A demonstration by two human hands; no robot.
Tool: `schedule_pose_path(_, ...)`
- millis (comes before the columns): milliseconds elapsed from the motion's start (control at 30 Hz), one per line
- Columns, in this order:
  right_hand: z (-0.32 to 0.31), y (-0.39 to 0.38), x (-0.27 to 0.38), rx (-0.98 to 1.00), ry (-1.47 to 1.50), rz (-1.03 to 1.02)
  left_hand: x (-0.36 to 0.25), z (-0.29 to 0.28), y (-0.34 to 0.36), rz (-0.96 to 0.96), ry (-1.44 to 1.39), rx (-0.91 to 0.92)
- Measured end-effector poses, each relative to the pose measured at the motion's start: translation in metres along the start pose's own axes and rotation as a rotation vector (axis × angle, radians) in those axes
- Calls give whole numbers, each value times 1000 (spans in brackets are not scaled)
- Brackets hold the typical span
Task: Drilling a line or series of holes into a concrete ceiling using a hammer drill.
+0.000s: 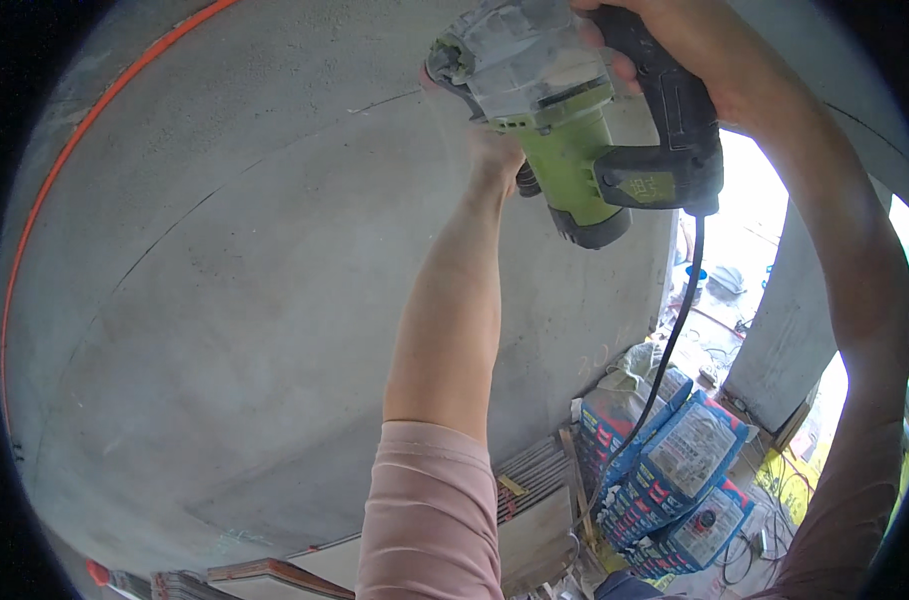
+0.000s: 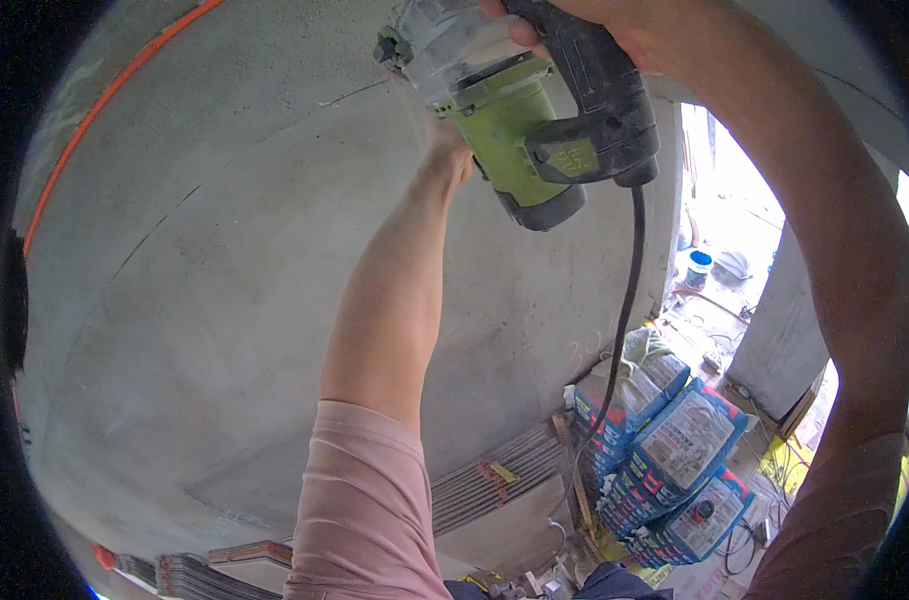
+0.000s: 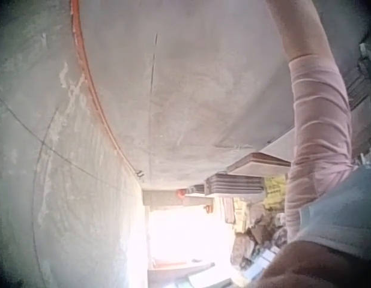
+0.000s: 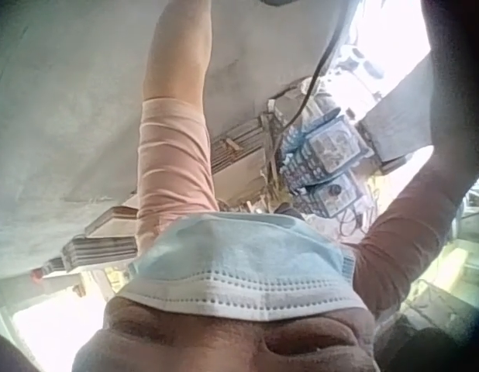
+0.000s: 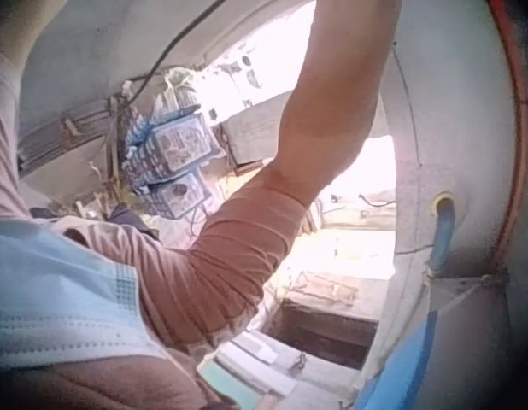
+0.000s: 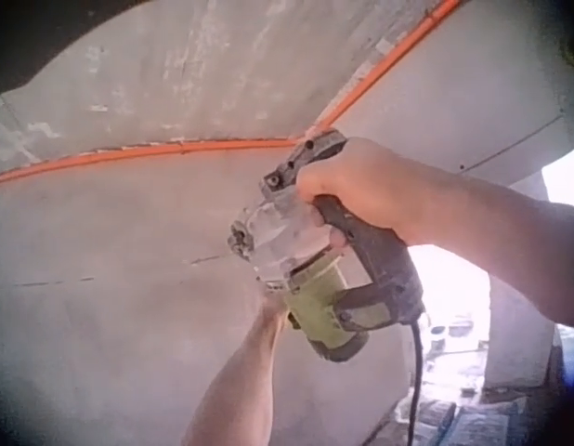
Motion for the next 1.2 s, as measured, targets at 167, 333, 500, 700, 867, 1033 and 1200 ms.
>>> schedule_pose_path(167, 2, -2, 3, 60, 55, -31, 2, -5, 4, -34, 82, 3)
schedule_pose_path(333, 7, 7, 3, 38, 82, 50, -4, -7, 2, -83, 78, 59)
schedule_pose_path(500, 4, 14, 2, -7, 68, 92, -7, -11, 4, -30, 26, 107)
schedule_pose_path(700, 4, 13, 9, 151, 207, -98, 0, -6, 11, -24, 53, 77)
schedule_pose_path(867, 2, 14, 3, 85, 204, -53, 14, -17, 19, -118, 102, 81)
schedule_pose_path(1033, 10, 2, 0, 88, 313, -56, 19, -25, 25, -78, 117, 171)
schedule_pose_path(1200, 11, 3, -9, 23, 335, 56, -4, -34, 9, 37, 199, 97)
Point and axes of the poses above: each hand's wrist, its own y-axis towards the middle knuckle, its own z-axis out of the palm, x = y × z, the point moved 9 cm from there along y, towards the middle knuckle, and after that the axes turned 2 degrees about -z, right-handed, at the moved point
